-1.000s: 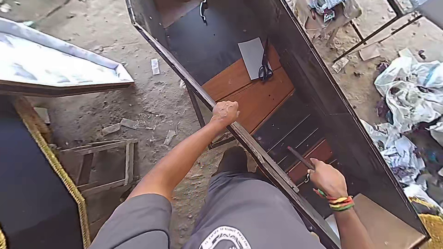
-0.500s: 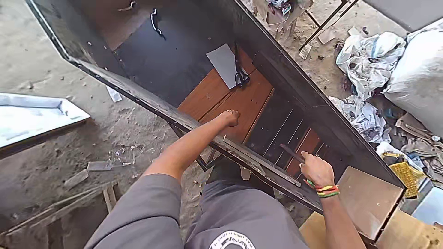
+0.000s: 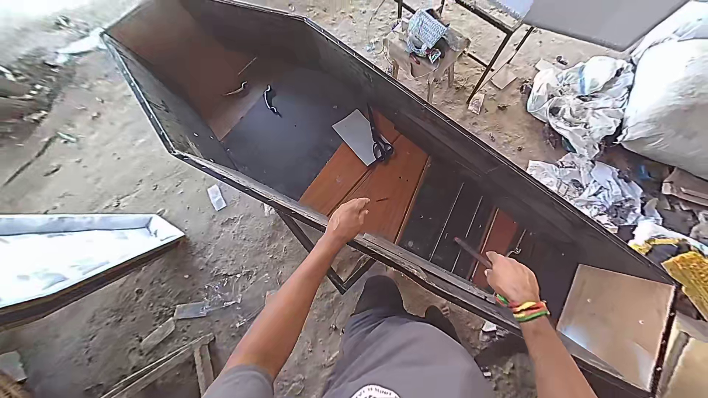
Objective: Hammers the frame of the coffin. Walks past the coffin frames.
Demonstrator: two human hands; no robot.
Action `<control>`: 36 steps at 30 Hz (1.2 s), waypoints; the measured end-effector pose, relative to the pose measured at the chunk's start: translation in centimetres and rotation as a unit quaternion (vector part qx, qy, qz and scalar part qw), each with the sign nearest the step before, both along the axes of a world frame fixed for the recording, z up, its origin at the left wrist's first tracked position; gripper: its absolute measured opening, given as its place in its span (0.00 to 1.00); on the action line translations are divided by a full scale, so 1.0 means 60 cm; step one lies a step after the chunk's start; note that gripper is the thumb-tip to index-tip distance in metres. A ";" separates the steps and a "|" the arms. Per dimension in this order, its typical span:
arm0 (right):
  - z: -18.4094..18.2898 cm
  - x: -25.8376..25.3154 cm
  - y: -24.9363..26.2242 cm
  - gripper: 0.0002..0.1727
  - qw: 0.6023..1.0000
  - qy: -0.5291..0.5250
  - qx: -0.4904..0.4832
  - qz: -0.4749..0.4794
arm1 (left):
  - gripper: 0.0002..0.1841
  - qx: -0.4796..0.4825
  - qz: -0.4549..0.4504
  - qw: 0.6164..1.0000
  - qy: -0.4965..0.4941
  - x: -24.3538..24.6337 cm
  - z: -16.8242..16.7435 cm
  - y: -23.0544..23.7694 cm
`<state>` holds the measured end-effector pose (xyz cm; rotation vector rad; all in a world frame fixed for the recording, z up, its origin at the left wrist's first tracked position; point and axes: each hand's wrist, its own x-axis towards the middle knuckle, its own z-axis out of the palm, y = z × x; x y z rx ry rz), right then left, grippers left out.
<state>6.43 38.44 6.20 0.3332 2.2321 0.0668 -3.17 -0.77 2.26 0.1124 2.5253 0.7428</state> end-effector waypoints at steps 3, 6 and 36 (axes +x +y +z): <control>0.001 0.031 -0.007 0.19 0.999 0.034 -0.014 -0.015 | 0.15 0.150 0.074 0.975 0.149 0.101 0.020 0.061; 0.004 0.078 0.020 0.21 0.981 0.094 -0.107 -0.132 | 0.12 0.252 0.136 0.948 0.136 0.188 0.064 0.172; -0.103 0.646 0.720 0.16 0.729 0.599 -0.166 -0.285 | 0.21 0.593 0.190 0.777 0.093 0.260 0.226 0.968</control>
